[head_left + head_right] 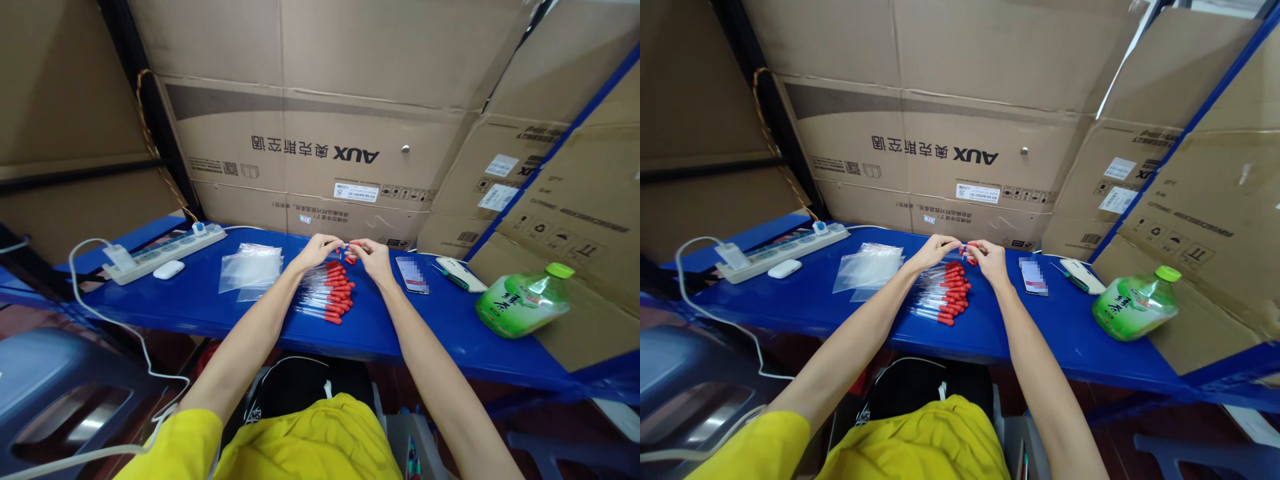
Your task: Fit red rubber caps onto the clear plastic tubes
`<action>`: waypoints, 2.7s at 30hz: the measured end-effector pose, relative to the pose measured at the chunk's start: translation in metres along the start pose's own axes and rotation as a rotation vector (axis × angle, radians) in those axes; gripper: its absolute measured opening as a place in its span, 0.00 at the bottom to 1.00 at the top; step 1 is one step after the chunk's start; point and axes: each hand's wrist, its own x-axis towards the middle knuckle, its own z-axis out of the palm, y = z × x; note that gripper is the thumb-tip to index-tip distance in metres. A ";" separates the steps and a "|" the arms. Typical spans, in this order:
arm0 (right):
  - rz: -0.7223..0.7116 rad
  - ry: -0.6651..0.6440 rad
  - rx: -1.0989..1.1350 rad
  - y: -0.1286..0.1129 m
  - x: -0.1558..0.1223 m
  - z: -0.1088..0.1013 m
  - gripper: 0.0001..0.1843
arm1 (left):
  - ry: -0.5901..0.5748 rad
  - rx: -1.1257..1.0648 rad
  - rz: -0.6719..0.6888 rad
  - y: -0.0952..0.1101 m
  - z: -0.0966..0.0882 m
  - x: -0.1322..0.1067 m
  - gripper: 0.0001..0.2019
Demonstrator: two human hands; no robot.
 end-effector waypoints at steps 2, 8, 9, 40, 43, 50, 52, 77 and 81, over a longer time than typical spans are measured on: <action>-0.002 -0.005 -0.009 0.001 0.000 -0.001 0.25 | -0.001 0.021 0.001 0.001 0.000 0.000 0.22; 0.016 -0.018 0.023 0.002 0.005 -0.005 0.28 | 0.132 0.153 0.059 0.011 0.000 -0.001 0.18; 0.022 -0.021 0.036 0.001 0.005 -0.006 0.28 | 0.148 0.170 0.072 0.011 0.000 -0.002 0.17; -0.075 -0.055 -0.162 -0.015 -0.005 -0.003 0.21 | 0.016 0.008 0.018 0.009 0.000 -0.001 0.19; -0.079 -0.043 -0.147 -0.014 -0.005 -0.002 0.21 | 0.014 0.009 0.014 0.008 0.000 -0.001 0.20; -0.037 -0.020 -0.051 -0.008 -0.001 -0.003 0.25 | 0.138 0.153 0.095 0.018 0.003 -0.002 0.19; -0.029 -0.035 -0.037 -0.009 0.000 -0.004 0.26 | 0.162 0.195 0.121 0.019 0.003 -0.003 0.18; -0.034 -0.015 -0.030 -0.010 -0.003 -0.002 0.23 | 0.066 0.115 0.107 0.013 0.000 -0.001 0.20; -0.056 -0.023 -0.066 -0.009 -0.003 -0.001 0.21 | 0.053 0.108 0.113 0.010 0.000 -0.001 0.19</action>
